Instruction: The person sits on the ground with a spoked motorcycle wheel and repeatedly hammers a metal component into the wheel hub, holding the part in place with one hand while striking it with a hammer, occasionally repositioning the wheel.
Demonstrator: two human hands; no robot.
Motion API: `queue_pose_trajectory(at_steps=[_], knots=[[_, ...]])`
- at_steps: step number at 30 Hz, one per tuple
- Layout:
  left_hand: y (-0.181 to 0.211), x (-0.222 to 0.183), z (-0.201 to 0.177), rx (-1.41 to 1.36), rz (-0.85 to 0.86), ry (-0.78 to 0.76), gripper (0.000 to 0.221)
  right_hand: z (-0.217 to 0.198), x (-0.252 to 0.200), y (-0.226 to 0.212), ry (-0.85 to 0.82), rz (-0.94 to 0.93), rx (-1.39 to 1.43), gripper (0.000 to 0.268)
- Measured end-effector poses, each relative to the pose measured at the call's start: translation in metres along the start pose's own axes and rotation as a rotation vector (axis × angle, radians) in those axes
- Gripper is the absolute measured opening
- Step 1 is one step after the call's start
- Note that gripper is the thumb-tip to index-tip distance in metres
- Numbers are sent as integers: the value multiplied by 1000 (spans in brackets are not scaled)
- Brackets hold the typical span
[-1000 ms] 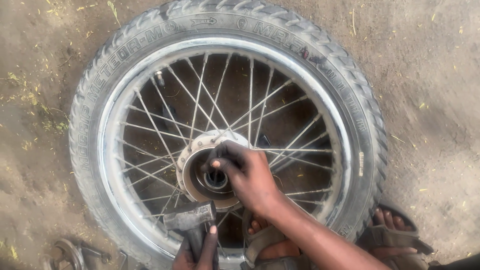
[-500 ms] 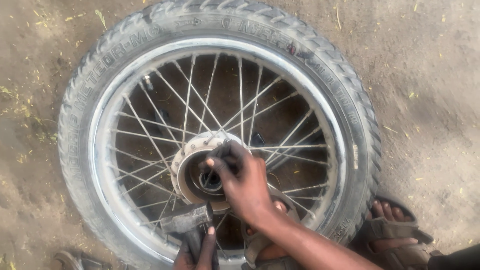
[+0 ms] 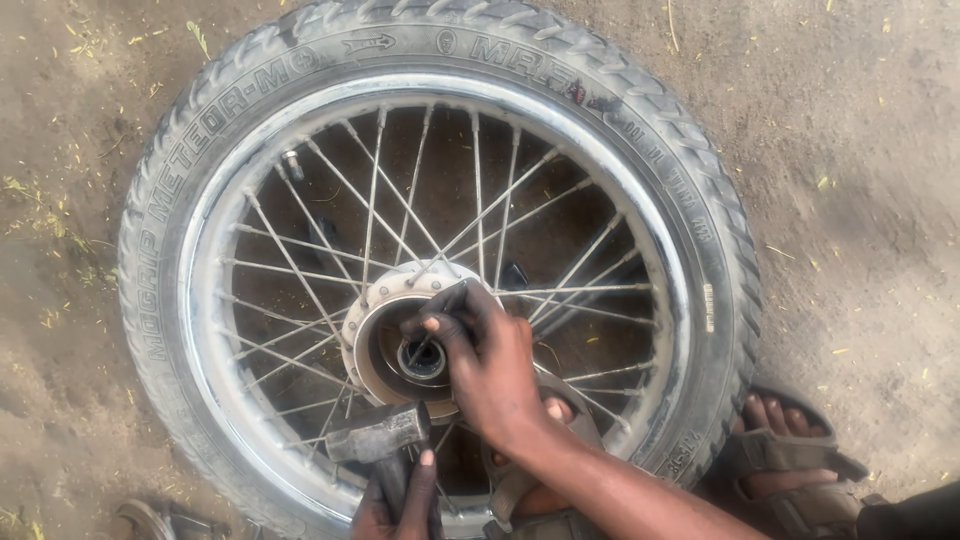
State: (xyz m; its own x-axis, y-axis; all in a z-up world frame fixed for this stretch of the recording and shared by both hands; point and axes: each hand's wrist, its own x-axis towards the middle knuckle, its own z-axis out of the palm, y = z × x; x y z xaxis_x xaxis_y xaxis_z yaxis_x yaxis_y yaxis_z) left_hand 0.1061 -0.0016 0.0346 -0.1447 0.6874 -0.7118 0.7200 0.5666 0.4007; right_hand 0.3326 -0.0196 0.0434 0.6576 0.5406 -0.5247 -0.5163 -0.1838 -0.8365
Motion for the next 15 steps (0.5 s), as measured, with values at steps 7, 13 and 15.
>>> queue_pose_trajectory(at_steps=[7, 13, 15], knots=[[6, 13, -18, 138, 675, -78, 38, -3, -4, 0, -2, 9, 3, 13], [67, -1, -27, 35, 321, -65, 21, -3, -8, -4, 57, 73, 52, 12], [83, -4, -27, 80, 339, -30, 14, -5, -9, -1, 61, 54, 74, 12]])
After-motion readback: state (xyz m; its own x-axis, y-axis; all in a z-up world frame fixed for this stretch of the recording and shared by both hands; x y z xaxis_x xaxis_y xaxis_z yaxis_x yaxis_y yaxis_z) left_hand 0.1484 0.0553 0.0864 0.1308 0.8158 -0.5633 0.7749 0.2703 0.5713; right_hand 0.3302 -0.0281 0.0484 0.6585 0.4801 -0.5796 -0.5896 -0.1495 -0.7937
